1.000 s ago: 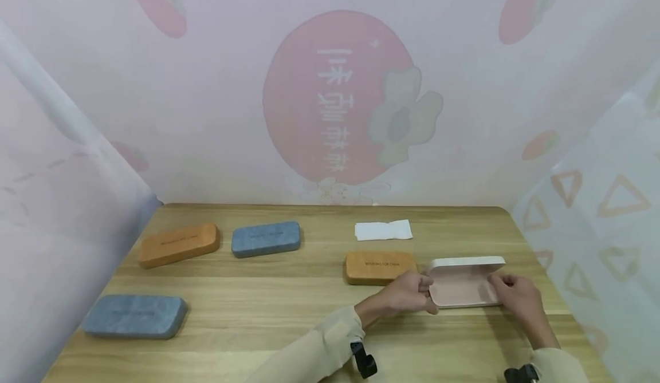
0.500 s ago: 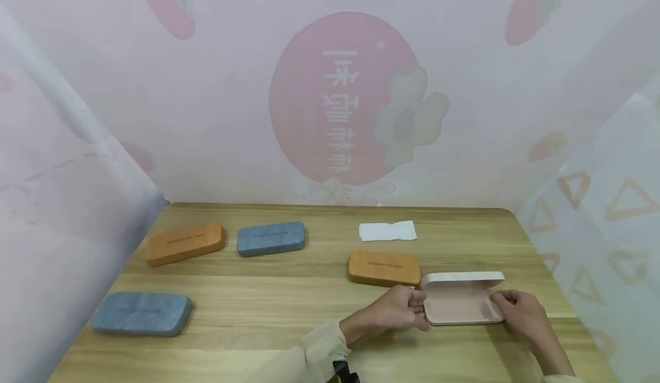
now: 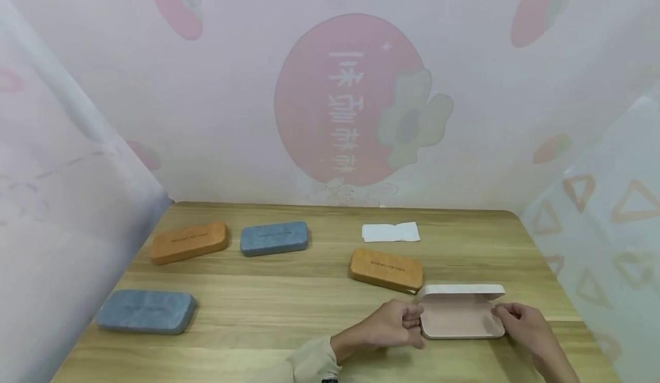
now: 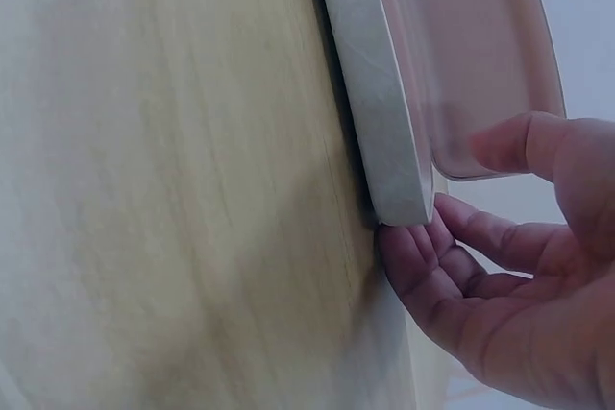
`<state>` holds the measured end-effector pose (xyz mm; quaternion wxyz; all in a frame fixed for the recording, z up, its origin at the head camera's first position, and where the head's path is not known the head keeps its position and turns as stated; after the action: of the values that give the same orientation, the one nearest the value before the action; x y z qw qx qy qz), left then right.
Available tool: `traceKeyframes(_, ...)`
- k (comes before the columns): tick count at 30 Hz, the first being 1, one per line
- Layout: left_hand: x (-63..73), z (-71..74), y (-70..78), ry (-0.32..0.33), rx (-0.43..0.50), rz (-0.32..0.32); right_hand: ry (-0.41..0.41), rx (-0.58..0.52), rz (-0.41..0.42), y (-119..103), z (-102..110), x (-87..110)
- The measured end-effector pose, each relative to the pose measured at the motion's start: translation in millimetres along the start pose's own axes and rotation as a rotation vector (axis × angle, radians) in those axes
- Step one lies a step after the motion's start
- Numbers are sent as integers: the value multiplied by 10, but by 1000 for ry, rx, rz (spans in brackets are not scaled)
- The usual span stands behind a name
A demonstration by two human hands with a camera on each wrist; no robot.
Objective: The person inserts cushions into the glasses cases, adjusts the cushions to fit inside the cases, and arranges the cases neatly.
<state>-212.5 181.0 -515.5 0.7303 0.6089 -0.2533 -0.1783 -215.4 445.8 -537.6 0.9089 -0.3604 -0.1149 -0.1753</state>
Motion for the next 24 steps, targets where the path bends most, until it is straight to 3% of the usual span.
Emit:
traceKeyframes(4,59,66,-51,14,-59,36,10,-35,4,-7,-35,48)
traceKeyframes(10,156,167,-90,18,-56,64,-32,-93,-19,-23,-141,94)
traceKeyframes(24,402,451,-149,14,-28,52,-74,-136,10,-260,-401,205)
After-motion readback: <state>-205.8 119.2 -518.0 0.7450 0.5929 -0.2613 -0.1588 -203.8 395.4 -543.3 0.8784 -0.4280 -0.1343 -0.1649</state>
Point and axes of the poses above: each hand's wrist, its own x-axis away from the middle knuckle, its own z-axis out of the back of the hand, y = z × x, the point moved 10 cm from there along -x, towards the middle knuckle, and after that the axes turned 7 degrees about y, right-handed, at the moved point
